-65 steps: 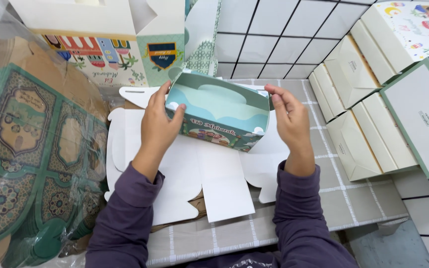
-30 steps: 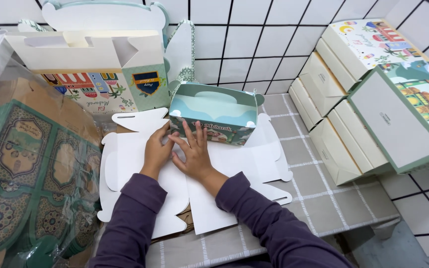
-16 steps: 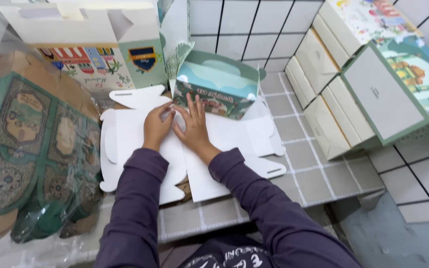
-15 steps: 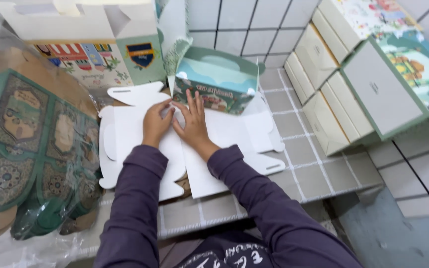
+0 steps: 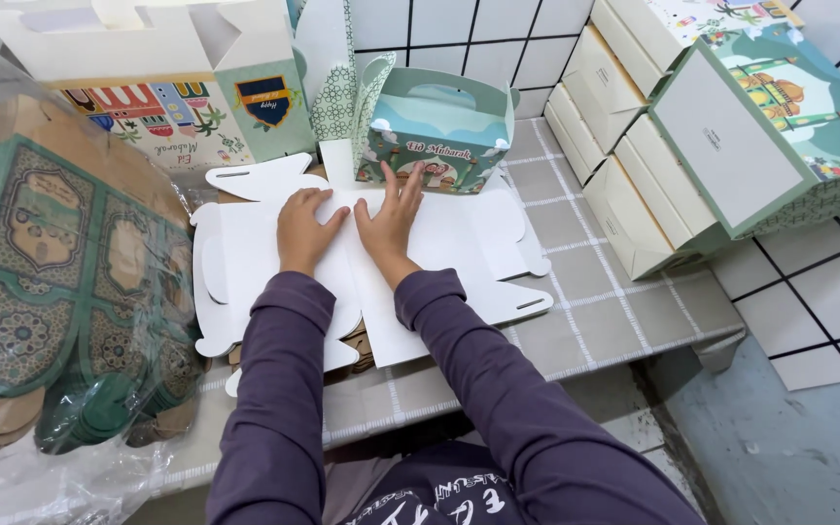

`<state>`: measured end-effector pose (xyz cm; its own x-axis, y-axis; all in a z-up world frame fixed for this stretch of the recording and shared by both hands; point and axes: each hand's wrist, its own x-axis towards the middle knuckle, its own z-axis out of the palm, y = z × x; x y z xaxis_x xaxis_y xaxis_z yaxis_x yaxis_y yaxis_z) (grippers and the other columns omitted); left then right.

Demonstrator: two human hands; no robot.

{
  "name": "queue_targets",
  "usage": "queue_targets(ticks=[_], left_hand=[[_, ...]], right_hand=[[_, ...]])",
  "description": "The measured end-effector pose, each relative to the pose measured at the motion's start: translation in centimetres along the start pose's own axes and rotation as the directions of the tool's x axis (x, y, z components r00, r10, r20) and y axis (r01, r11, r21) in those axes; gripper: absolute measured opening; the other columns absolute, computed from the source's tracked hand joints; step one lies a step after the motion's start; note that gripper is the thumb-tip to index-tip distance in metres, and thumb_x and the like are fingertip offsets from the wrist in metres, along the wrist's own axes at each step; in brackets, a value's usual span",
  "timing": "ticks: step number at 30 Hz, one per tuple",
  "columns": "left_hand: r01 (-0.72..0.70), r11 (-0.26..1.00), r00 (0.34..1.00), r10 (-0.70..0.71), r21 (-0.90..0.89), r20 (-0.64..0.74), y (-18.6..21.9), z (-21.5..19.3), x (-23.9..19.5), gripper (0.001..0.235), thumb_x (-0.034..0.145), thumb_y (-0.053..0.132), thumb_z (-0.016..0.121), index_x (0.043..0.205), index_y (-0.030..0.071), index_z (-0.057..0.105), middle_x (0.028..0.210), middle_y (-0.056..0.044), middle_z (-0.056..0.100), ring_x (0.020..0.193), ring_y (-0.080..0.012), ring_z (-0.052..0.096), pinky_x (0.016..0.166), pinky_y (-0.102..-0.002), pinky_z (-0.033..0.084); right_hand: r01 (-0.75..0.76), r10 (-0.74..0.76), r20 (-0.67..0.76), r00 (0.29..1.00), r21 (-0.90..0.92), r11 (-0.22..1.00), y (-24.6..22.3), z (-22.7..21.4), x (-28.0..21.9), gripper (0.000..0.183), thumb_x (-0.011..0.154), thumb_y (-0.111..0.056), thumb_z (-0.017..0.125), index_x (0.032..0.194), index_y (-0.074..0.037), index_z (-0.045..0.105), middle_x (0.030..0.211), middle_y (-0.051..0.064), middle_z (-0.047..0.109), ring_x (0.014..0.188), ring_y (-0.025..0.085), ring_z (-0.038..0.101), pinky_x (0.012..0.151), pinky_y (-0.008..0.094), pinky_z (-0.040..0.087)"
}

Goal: Assembling a decorative cardboard gift box by folding flaps and tucking tabs into slots

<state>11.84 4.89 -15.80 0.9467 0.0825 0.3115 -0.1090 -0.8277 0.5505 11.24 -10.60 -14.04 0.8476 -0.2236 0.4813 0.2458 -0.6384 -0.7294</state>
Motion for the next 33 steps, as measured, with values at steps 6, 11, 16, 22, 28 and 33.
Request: queue_targets(ticks=[6, 11, 16, 22, 28, 33], left_hand=[[-0.006, 1.0, 1.0, 0.006, -0.029, 0.004, 0.3, -0.4, -0.3, 0.05, 0.098, 0.057, 0.066, 0.13, 0.019, 0.07, 0.132, -0.011, 0.064, 0.136, -0.0284, 0.052, 0.115, -0.045, 0.038], [0.007, 1.0, 1.0, -0.007, -0.03, -0.004, 0.5, -0.9, -0.5, 0.052, 0.097, 0.058, 0.065, 0.13, 0.019, 0.069, 0.133, -0.011, 0.064, 0.136, -0.0287, 0.052, 0.116, -0.046, 0.038], [0.019, 0.997, 1.0, -0.021, -0.074, -0.022, -0.2, 0.0, 0.0, 0.057, 0.095, 0.061, 0.067, 0.133, 0.018, 0.067, 0.134, -0.011, 0.063, 0.139, -0.0316, 0.049, 0.121, -0.049, 0.032], [0.063, 0.995, 0.996, -0.067, -0.074, -0.054, 0.5, -1.0, -0.3, 0.061, 0.094, 0.065, 0.067, 0.133, 0.018, 0.066, 0.136, -0.01, 0.062, 0.144, -0.0339, 0.044, 0.125, -0.051, 0.022], [0.125, 0.991, 0.992, -0.126, -0.049, -0.016, 1.0, -1.6, 0.0, 0.063, 0.093, 0.06, 0.068, 0.139, 0.018, 0.062, 0.142, -0.009, 0.059, 0.147, -0.032, 0.04, 0.127, -0.051, 0.017], [0.018, 0.995, 0.994, -0.027, -0.093, -0.103, -0.4, 0.0, 0.3, 0.057, 0.091, 0.05, 0.065, 0.134, 0.012, 0.062, 0.138, -0.01, 0.06, 0.142, -0.0369, 0.041, 0.121, -0.053, 0.021]], right_hand=[[-0.019, 0.017, 0.042, 0.999, 0.026, 0.999, -1.2, -1.0, -0.3, 0.077, 0.089, -0.021, 0.069, 0.157, -0.027, 0.035, 0.169, 0.022, -0.001, 0.154, 0.048, 0.013, 0.122, 0.068, 0.012], [-0.011, 0.008, 0.048, 0.999, 0.071, 0.997, -1.0, -1.0, -0.2, 0.074, 0.089, -0.022, 0.07, 0.156, -0.026, 0.038, 0.168, 0.023, 0.004, 0.153, 0.048, 0.015, 0.121, 0.069, 0.012], [0.143, -0.14, -0.026, 0.99, 0.131, 0.981, -0.3, -1.0, -0.2, 0.069, 0.089, -0.02, 0.069, 0.152, -0.021, 0.042, 0.168, 0.023, 0.004, 0.153, 0.05, 0.012, 0.121, 0.069, 0.011], [0.241, -0.233, -0.064, 0.97, 0.176, 0.955, -1.5, -2.1, -0.5, 0.054, 0.093, -0.025, 0.063, 0.145, -0.02, 0.048, 0.169, 0.017, 0.009, 0.155, 0.043, 0.01, 0.122, 0.064, 0.01], [0.366, -0.349, -0.132, 0.928, 0.146, 0.919, -2.1, -5.4, 4.3, 0.055, 0.094, -0.031, 0.062, 0.146, -0.027, 0.046, 0.169, 0.013, 0.012, 0.158, 0.034, 0.007, 0.125, 0.061, 0.006], [0.386, -0.397, 0.036, 0.917, -0.33, 0.861, -2.0, -11.6, 14.5, 0.063, 0.097, -0.009, 0.055, 0.157, -0.018, 0.035, 0.165, 0.008, 0.032, 0.155, 0.032, 0.024, 0.129, 0.054, 0.014]])
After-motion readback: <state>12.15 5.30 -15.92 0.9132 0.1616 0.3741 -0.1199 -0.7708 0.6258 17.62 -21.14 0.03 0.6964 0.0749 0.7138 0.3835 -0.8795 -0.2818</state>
